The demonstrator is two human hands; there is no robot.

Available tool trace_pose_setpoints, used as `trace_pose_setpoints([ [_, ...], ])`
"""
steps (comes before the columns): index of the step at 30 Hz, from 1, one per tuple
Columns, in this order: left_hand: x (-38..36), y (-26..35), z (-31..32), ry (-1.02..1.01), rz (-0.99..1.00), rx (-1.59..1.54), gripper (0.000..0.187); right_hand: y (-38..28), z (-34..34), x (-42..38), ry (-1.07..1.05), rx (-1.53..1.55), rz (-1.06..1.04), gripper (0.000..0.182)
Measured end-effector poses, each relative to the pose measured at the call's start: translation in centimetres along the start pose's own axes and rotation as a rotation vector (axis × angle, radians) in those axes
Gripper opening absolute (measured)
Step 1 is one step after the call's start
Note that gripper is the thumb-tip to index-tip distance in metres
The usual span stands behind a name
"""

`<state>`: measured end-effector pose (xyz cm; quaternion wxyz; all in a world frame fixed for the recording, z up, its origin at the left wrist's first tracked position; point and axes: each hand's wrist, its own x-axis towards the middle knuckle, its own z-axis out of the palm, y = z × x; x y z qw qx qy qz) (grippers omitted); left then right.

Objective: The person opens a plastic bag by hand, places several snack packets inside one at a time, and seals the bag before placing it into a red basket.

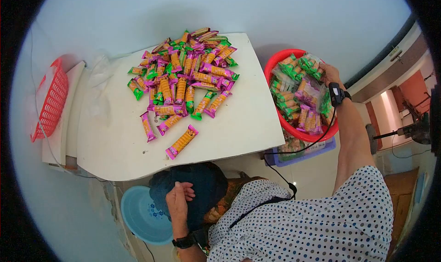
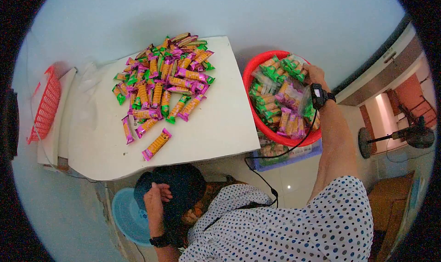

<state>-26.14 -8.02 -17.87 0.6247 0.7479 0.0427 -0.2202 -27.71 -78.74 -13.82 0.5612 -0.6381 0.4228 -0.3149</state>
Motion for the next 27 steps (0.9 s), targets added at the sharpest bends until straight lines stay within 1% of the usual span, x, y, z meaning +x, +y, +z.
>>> trace_pose_setpoints([
  [1,-0.1,0.1,0.0,0.002,0.007,0.008,0.054,0.0,-0.1,0.2,0.005,-0.039,-0.026,0.014],
  [4,0.0,0.5,0.2,0.007,0.02,0.026,0.054,0.5,0.2,0.9,0.17,-0.476,-0.192,0.014],
  [5,0.0,0.4,0.2,0.012,0.014,0.026,0.054,0.5,0.1,1.1,0.222,-0.637,-0.276,0.02],
  [7,0.0,0.4,0.2,0.017,0.002,0.032,0.053,-0.3,0.8,-1.1,0.323,-0.959,-0.441,0.032],
  [10,0.1,0.2,0.3,0.027,-0.001,0.041,0.053,-1.9,2.6,-4.4,0.488,-1.133,-0.772,0.036],
  [13,0.0,-0.1,0.4,0.038,0.009,0.045,0.053,-2.5,3.9,-5.1,0.283,-1.086,-1.117,0.034],
  [16,0.2,0.1,0.4,0.035,-0.004,0.037,0.052,-0.9,5.1,-5.3,-0.011,-1.037,-1.023,0.034],
  [19,0.2,0.0,0.3,0.049,-0.031,0.031,0.05,1.3,5.6,-4.1,0.01,-0.931,-0.969,0.034],
  [22,-0.1,0.0,0.4,0.067,-0.008,0.042,0.05,1.4,5.9,-5.4,0.025,-0.962,-0.788,0.036],
  [24,0.0,-0.3,0.5,0.065,0.024,0.053,0.051,1.4,5.9,-5.2,-0.019,-0.994,-0.755,0.038],
  [27,0.0,-0.1,0.8,0.075,0.014,0.066,0.049,2.3,5.1,-3.2,-0.07,-0.996,-0.714,0.04],
])
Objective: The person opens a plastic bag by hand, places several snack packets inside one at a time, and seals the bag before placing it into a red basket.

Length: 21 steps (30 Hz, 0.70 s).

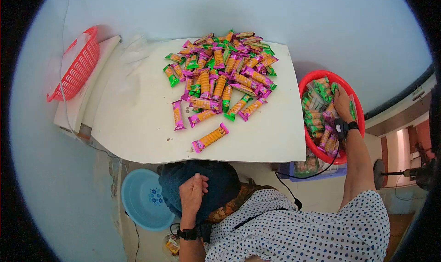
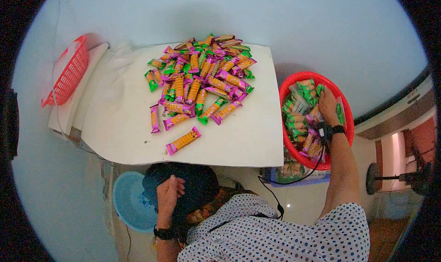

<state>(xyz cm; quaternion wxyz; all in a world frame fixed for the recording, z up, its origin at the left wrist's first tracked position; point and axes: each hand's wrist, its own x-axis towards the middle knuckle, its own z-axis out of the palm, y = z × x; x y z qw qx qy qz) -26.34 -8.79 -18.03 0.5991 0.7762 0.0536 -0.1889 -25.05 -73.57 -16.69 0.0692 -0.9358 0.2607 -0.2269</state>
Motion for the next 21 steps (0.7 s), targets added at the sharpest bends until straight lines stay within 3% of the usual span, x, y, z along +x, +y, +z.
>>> trace_pose_setpoints([
  [11,0.1,-1.1,-0.5,-0.021,0.091,-0.036,0.047,2.4,0.7,2.3,-0.132,-0.062,-0.065,0.037],
  [14,0.0,-1.1,-0.5,-0.026,0.062,-0.086,0.046,2.3,1.8,3.1,0.07,-0.193,-0.026,0.041],
  [21,0.0,-1.4,-0.7,-0.052,0.057,-0.096,0.048,-13.6,-2.3,1.0,0.072,0.093,-0.288,0.05],
])
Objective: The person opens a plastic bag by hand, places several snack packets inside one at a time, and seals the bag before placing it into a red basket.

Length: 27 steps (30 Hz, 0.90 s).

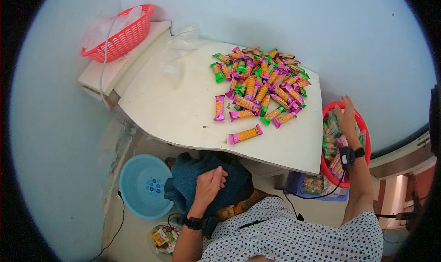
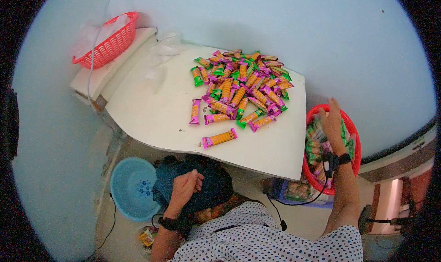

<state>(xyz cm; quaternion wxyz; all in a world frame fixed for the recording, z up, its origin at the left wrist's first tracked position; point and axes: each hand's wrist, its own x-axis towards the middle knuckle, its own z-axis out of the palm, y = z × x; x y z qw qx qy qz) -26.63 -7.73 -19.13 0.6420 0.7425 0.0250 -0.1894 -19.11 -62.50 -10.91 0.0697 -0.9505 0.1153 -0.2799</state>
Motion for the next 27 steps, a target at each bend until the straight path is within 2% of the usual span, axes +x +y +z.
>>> trace_pose_setpoints([
  [2,0.1,0.0,-0.1,-0.024,0.022,-0.026,0.049,-7.3,-1.6,0.1,-0.027,0.242,-0.077,0.048],
  [5,-0.3,0.4,-0.4,-0.023,0.02,-0.017,0.05,-17.9,-3.5,-1.1,-0.18,0.369,-0.32,0.048],
  [8,-0.4,0.5,-0.2,0.005,-0.011,-0.04,0.049,-25.1,-2.1,-3.8,-0.301,0.504,-0.646,0.053],
  [10,-0.2,0.1,-0.2,0.006,-0.024,-0.071,0.048,-29.6,-1.9,-5.6,-0.434,0.549,-0.781,0.057],
  [11,0.0,-0.2,-0.2,-0.005,-0.025,-0.08,0.048,-31.0,-1.4,-6.4,-0.433,0.53,-0.822,0.057],
  [17,-1.5,2.4,-1.9,-0.04,0.058,0.063,0.048,-35.7,2.6,-7.2,-0.393,0.439,-0.937,0.059],
  [19,-2.1,3.9,-2.8,0.009,0.108,0.059,0.047,-36.3,3.6,-6.7,-0.436,0.348,-0.915,0.059],
  [26,-0.1,9.0,-6.6,0.244,0.253,0.095,0.045,-35.4,7.7,-4.2,-0.285,0.213,-0.803,0.056],
  [27,0.7,9.4,-7.0,0.278,0.271,0.093,0.04,-35.4,7.7,-3.9,-0.262,0.219,-0.799,0.053],
])
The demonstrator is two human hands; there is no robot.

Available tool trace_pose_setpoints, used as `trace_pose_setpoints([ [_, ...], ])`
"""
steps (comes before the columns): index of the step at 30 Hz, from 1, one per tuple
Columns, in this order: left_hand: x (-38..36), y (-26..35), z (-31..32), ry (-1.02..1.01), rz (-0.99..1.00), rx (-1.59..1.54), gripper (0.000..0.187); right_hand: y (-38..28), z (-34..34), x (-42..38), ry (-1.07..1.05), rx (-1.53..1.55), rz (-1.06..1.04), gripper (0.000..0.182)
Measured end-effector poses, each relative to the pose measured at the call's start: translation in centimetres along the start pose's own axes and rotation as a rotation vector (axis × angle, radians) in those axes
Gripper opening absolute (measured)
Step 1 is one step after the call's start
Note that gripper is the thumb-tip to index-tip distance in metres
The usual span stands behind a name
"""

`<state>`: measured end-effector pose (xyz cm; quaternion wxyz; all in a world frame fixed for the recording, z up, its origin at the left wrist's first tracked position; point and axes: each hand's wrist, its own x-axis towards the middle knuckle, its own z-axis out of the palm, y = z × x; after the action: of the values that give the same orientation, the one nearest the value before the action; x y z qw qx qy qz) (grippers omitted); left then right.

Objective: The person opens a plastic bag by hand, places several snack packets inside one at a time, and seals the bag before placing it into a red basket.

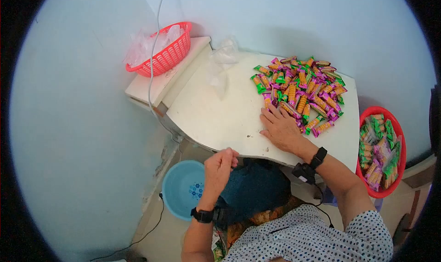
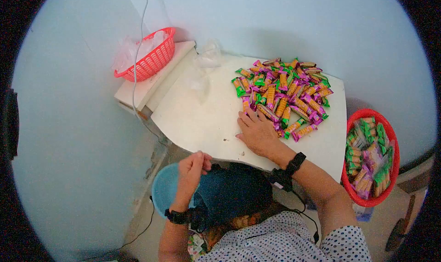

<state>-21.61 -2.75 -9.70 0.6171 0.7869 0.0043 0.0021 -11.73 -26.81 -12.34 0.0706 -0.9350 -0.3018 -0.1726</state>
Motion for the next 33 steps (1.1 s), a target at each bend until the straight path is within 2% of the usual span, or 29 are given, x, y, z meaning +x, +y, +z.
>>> trace_pose_setpoints([
  [4,4.8,-0.2,-0.5,0.107,0.097,0.205,0.028,0.1,-0.1,0.0,0.009,0.042,0.007,0.051],
  [10,12.9,0.4,-0.9,0.175,0.355,0.554,0.028,0.3,-0.5,0.2,0.011,0.145,0.038,0.055],
  [13,16.4,1.1,-0.6,0.157,0.285,0.806,0.035,0.3,-1.7,0.1,0.077,0.302,0.048,0.053],
  [16,19.9,0.4,0.4,0.234,0.419,0.983,0.043,0.8,-1.3,0.4,0.343,0.436,-0.01,0.047],
  [19,22.1,0.1,1.4,0.271,0.384,1.036,0.048,1.2,-2.4,0.8,0.577,0.612,-0.051,0.033],
  [22,23.7,-0.9,2.1,0.255,0.279,1.103,0.045,1.1,-2.1,0.7,0.618,0.729,-0.003,0.025],
  [25,24.7,-1.5,2.1,0.214,0.194,1.101,0.039,1.1,-1.7,0.8,0.63,0.755,-0.02,0.021],
  [28,24.0,-1.3,2.2,0.232,0.241,1.01,0.03,0.7,-1.9,0.9,0.642,0.831,-0.016,0.018],
  [31,21.7,1.3,1.8,0.153,0.123,0.626,0.023,0.6,-1.6,0.8,0.647,0.891,0.055,0.019],
  [33,18.7,3.9,1.7,0.032,-0.015,0.087,0.02,0.9,-1.6,0.8,0.555,1.059,0.19,0.025],
])
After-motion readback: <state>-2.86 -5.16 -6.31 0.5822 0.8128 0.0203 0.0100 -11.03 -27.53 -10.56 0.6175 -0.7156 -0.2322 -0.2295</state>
